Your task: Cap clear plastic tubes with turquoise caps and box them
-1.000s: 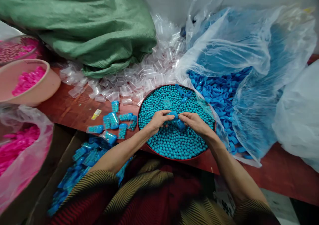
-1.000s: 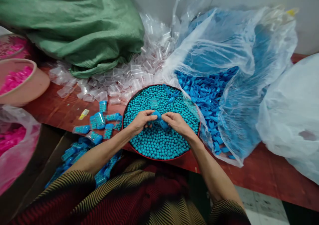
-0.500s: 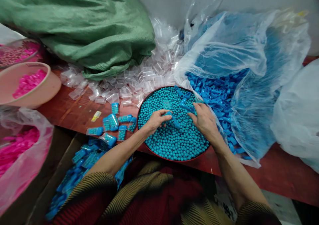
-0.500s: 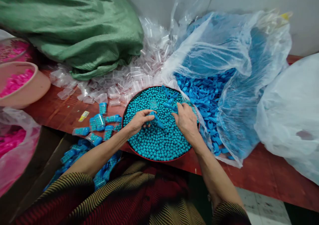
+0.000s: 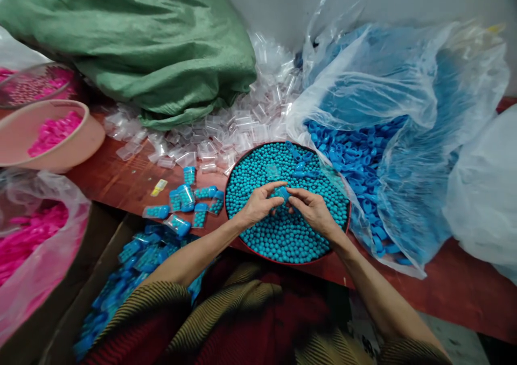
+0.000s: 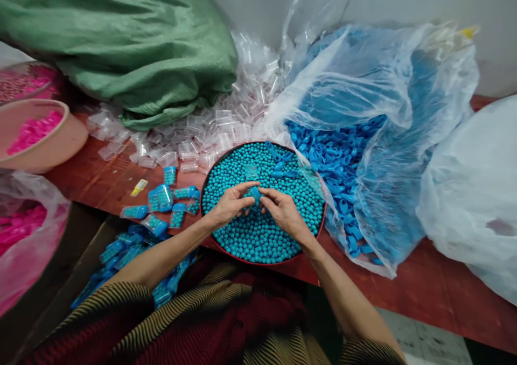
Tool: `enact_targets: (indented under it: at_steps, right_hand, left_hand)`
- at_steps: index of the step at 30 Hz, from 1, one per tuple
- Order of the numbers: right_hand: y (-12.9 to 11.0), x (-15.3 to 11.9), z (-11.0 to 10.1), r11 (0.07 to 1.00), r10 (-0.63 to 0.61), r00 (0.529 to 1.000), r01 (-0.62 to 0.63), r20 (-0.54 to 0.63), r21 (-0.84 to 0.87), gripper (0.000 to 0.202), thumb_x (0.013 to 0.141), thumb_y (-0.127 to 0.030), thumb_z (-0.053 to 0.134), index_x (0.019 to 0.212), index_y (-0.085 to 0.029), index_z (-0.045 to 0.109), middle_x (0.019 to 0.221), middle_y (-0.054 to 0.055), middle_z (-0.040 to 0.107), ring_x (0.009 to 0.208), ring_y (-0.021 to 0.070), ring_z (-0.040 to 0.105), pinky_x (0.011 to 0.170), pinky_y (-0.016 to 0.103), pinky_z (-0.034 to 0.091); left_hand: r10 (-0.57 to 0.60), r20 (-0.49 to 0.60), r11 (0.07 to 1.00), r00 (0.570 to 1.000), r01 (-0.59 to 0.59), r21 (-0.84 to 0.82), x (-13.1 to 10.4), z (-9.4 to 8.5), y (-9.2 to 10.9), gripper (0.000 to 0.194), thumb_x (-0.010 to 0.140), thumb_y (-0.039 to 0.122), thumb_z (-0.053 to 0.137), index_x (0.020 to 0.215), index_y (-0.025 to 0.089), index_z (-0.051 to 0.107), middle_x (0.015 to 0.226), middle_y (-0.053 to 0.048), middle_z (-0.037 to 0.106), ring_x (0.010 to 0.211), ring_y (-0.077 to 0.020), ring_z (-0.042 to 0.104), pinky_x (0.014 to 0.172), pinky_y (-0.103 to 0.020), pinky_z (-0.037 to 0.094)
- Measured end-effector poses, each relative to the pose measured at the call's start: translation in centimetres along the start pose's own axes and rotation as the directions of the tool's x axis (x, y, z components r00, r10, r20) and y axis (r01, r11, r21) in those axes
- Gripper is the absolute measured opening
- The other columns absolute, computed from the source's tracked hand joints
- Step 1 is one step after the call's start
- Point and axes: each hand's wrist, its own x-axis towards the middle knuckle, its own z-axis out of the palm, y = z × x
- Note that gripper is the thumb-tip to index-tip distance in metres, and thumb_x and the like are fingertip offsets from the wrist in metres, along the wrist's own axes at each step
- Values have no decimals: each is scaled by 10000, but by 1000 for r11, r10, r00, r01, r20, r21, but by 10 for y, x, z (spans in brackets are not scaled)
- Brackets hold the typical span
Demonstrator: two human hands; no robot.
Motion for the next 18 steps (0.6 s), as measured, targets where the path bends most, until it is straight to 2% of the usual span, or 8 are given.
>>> enact_targets:
  at_steps: [3, 5, 7, 9, 11, 14, 16, 18]
  right_hand:
    - [3, -1, -1, 991, -69, 997, 71, 17, -113, 325, 836, -321, 505, 1075, -186, 678, 710, 18, 673, 576, 138, 600, 588, 279, 517]
    - [2, -1, 0, 961, -147, 989, 150, 32, -231, 320, 855, -296, 487, 1088, -183, 674, 785, 45, 695, 656, 158, 628, 656, 300, 525]
    - [0, 0, -1, 921, -209, 977, 212, 45, -327, 321, 876, -278, 457, 1100, -185, 668, 853, 68, 698, 746, 177, 641, 719, 320, 522]
    - [-5, 1, -5, 908, -229, 972, 234, 57, -348, 322, 886, -276, 439, 1099, -195, 666, 882, 73, 682, 795, 182, 635, 746, 330, 518]
    - [-10, 1, -13, 942, -186, 979, 202, 84, -268, 315, 871, -290, 464, 1105, -210, 659, 918, 66, 657, 788, 167, 624, 727, 324, 524]
    - [-14, 1, -25, 998, -31, 995, 36, 96, -47, 319, 805, -322, 564, 1090, -207, 650, 964, 59, 647, 745, 150, 620, 658, 308, 538]
    - [-13, 2, -28, 994, 71, 996, -75, 53, 79, 329, 768, -340, 608, 1054, -183, 649, 904, 52, 661, 681, 141, 619, 635, 307, 542]
    - [-10, 4, -25, 980, 115, 993, -111, -17, 164, 394, 743, -355, 631, 1089, -167, 625, 860, 44, 666, 630, 132, 613, 630, 310, 545]
  left_hand:
    - [44, -45, 999, 998, -44, 11, 1, 4, -5, 402, 715, 195, 591, 1113, 142, 587, 737, 31, 570, 423, -23, 410, 380, -169, 337]
    - [62, -88, 998, 994, -60, 25, 3, 8, -8, 370, 721, 204, 589, 1085, 144, 590, 703, 42, 537, 413, -23, 392, 369, -169, 335]
    - [52, -158, 999, 986, -49, 24, 4, 12, -9, 348, 733, 215, 586, 1074, 147, 587, 680, 49, 500, 408, -21, 384, 365, -165, 330]
    - [29, -193, 1000, 981, -28, 8, 3, 13, -7, 351, 745, 236, 589, 1087, 157, 573, 685, 50, 489, 403, -19, 401, 359, -162, 318]
    - [3, -144, 1000, 990, -7, -28, 1, 13, -3, 385, 752, 269, 595, 1122, 174, 546, 691, 49, 502, 401, -29, 442, 354, -163, 317]
    - [-38, -28, 993, 999, 35, -112, -3, 8, 1, 443, 744, 319, 610, 1152, 188, 497, 699, 44, 542, 414, -60, 512, 370, -173, 364]
    - [-70, 6, 988, 998, 70, -138, -4, 6, 2, 462, 731, 336, 623, 1141, 190, 466, 720, 38, 567, 436, -80, 549, 385, -180, 395]
    - [-90, 19, 989, 996, 92, -119, -5, 4, 2, 459, 724, 339, 627, 1118, 195, 442, 724, 39, 571, 448, -91, 565, 372, -172, 382]
